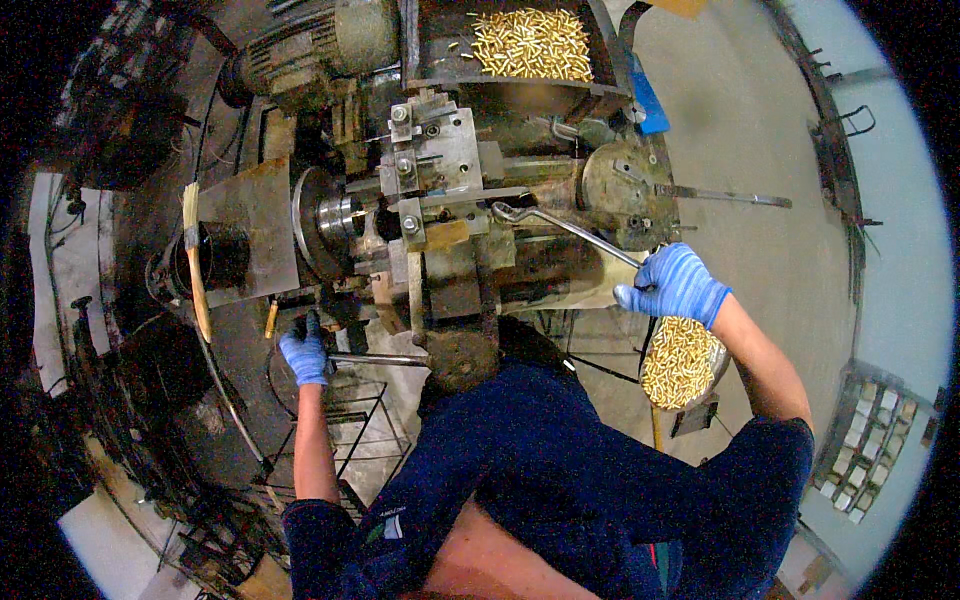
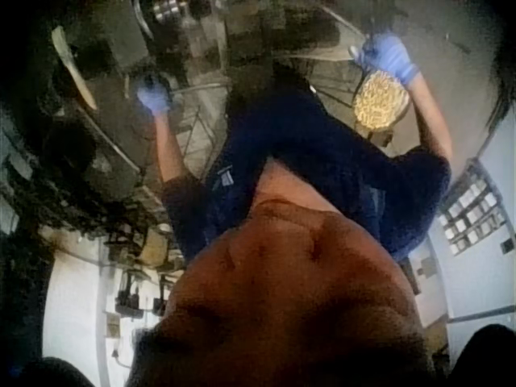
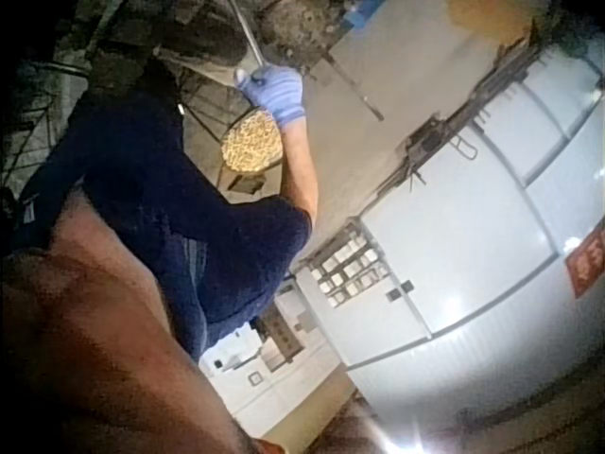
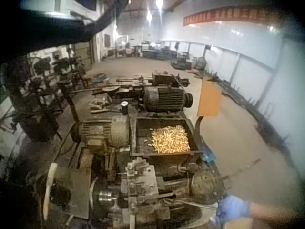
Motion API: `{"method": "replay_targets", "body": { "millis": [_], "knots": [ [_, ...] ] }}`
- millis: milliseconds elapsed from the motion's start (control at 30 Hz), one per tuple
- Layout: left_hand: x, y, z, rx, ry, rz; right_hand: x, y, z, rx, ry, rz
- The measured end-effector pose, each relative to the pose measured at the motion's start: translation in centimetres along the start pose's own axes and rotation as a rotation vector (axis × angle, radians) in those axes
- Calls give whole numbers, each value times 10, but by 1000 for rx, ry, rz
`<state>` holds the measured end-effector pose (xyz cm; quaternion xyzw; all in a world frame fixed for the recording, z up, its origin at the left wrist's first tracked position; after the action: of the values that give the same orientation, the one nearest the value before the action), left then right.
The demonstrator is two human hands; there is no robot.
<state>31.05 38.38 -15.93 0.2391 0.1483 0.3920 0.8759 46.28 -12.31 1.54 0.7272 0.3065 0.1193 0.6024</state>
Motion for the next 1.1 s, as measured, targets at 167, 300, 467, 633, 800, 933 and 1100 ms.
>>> {"method": "replay_targets", "body": {
  "millis": [167, 300, 467, 633, 800, 933, 1100],
  "knots": [
    [2, 0, -16, -41, 41, 30, 19, 25, -33, -196, 180, 131],
    [4, 0, -11, 49, 81, -34, 68, 36, -46, -345, 275, 144],
    [0, -2, -1, -17, 70, 18, 115, 48, -42, -472, 344, 131],
    [1, -1, -1, -23, 108, -4, 151, 64, -38, -551, 428, 192],
    [2, 0, 3, 81, -25, 1, 171, 65, -29, -487, 459, 266],
    [-3, 2, 20, 60, -48, 5, 180, 53, -23, -441, 485, 171],
    [-3, -2, 19, 35, -21, -20, 133, 44, -35, -407, 303, 312]
  ]
}}
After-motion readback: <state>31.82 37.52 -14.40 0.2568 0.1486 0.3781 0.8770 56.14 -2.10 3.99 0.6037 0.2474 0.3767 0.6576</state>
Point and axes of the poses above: each hand's wrist, its own x-axis towards the middle knuckle, its own y-axis out of the back of the hand, z = x × y, the point moved 4 cm from there along x, towards the middle knuckle, and after that the axes turned 13 degrees about z, right-handed, at the moved point
